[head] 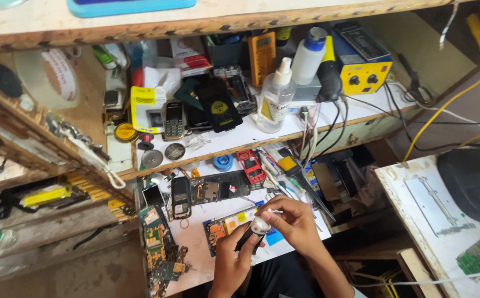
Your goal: The person repairs a smartphone at a cluttered workbench. They pry open the phone's back cover, lift out the battery, handle the internal frame and circuit boards, and use a red-handled screwdriver to unscrew and rework internal components while turning the phone over on the bench.
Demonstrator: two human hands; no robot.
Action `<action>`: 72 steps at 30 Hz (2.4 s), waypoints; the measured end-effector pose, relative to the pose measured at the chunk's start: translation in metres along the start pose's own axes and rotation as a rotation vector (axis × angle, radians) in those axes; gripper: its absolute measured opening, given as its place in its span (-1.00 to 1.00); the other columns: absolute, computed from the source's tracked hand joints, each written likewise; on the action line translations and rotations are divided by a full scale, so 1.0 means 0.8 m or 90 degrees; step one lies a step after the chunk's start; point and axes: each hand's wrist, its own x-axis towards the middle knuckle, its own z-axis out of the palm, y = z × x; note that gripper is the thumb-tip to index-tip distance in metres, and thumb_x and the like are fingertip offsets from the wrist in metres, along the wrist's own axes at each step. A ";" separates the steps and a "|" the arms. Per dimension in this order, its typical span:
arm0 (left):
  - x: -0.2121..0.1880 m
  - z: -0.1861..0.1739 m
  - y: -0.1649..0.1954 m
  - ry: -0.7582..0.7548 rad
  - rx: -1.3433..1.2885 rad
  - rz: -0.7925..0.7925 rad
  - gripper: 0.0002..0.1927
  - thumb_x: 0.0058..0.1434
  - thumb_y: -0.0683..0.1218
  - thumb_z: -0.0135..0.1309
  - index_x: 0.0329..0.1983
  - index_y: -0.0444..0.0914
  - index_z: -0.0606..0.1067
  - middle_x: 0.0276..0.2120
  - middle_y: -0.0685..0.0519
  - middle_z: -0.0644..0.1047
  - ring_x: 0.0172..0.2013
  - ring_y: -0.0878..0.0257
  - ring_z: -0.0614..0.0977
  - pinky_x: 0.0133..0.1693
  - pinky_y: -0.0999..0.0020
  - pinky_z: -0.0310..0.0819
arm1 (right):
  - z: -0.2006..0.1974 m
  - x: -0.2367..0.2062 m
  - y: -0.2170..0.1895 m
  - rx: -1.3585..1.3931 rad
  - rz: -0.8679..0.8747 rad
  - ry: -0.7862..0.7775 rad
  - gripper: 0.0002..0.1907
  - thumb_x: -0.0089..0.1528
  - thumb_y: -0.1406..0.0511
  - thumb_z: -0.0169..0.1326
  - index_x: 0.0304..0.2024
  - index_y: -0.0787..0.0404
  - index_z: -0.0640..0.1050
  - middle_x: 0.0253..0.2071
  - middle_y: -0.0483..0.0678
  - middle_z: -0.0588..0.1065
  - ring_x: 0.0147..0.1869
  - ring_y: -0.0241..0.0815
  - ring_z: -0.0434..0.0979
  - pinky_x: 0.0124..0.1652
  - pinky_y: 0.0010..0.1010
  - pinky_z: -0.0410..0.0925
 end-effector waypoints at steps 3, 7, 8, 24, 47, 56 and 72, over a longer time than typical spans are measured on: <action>-0.001 0.002 -0.011 -0.016 -0.038 0.008 -0.70 0.31 -0.10 0.09 0.02 -0.36 0.59 -0.46 -0.01 0.70 -0.40 0.31 0.73 -0.31 0.44 0.57 | 0.002 -0.002 -0.010 -0.065 -0.035 -0.026 -0.89 0.24 0.44 0.23 -0.33 0.40 0.56 -0.29 0.00 0.52 -0.18 -0.23 0.52 -0.14 -0.41 0.39; -0.001 0.009 -0.026 -0.015 -0.038 0.012 -0.73 0.28 -0.13 0.13 -0.02 -0.38 0.59 -0.45 -0.01 0.71 -0.43 0.28 0.77 -0.36 0.41 0.59 | -0.003 -0.002 -0.030 -0.240 -0.058 -0.056 -0.75 0.24 0.33 0.23 -0.44 0.34 0.47 -0.43 -0.04 0.41 -0.30 -0.32 0.40 -0.28 -0.44 0.30; 0.000 0.012 -0.029 -0.008 -0.022 0.037 -0.73 0.28 -0.13 0.14 -0.03 -0.39 0.59 -0.45 -0.02 0.71 -0.43 0.26 0.77 -0.36 0.40 0.60 | -0.007 0.000 -0.035 -0.323 -0.105 -0.067 -0.72 0.25 0.29 0.22 -0.47 0.33 0.46 -0.48 -0.05 0.42 -0.34 -0.33 0.41 -0.32 -0.43 0.29; -0.008 0.024 -0.145 0.021 -0.007 0.073 -0.63 0.12 -0.13 0.25 -0.02 -0.38 0.61 -0.35 -0.11 0.76 -0.49 0.25 0.82 -0.39 0.35 0.72 | -0.028 -0.035 -0.097 -0.328 -0.125 -0.173 -0.68 0.22 0.33 0.16 -0.04 0.43 0.49 -0.46 0.10 0.49 -0.40 -0.01 0.52 -0.35 -0.24 0.33; -0.004 -0.011 -0.168 -0.142 0.180 0.151 -0.48 0.16 0.10 0.21 0.09 -0.31 0.61 -0.18 -0.10 0.74 -0.15 0.11 0.78 -0.05 0.19 0.64 | -0.020 -0.054 -0.088 -0.351 -0.154 -0.213 -0.88 0.31 0.38 0.02 -0.20 0.34 0.54 -0.31 0.11 0.50 -0.18 0.15 0.56 -0.22 -0.21 0.38; 0.005 -0.016 -0.154 -0.028 0.298 0.489 -0.59 0.23 0.08 0.19 -0.02 -0.31 0.60 -0.10 -0.15 0.67 0.04 -0.02 0.68 0.16 0.08 0.44 | -0.016 -0.052 -0.050 -0.492 -0.067 -0.198 -0.59 0.38 0.22 0.05 -0.51 0.31 0.38 -0.58 0.13 0.31 -0.45 0.16 0.37 -0.36 -0.12 0.23; -0.010 -0.018 -0.058 -0.025 0.320 0.177 -0.66 0.03 -0.06 0.37 -0.13 -0.25 0.67 -0.26 -0.14 0.70 -0.16 -0.09 0.73 -0.11 0.10 0.57 | -0.017 -0.039 0.001 -0.497 0.025 -0.171 -0.63 0.27 0.23 0.03 -0.52 0.32 0.29 -0.61 0.13 0.23 -0.50 0.09 0.23 -0.41 -0.13 0.16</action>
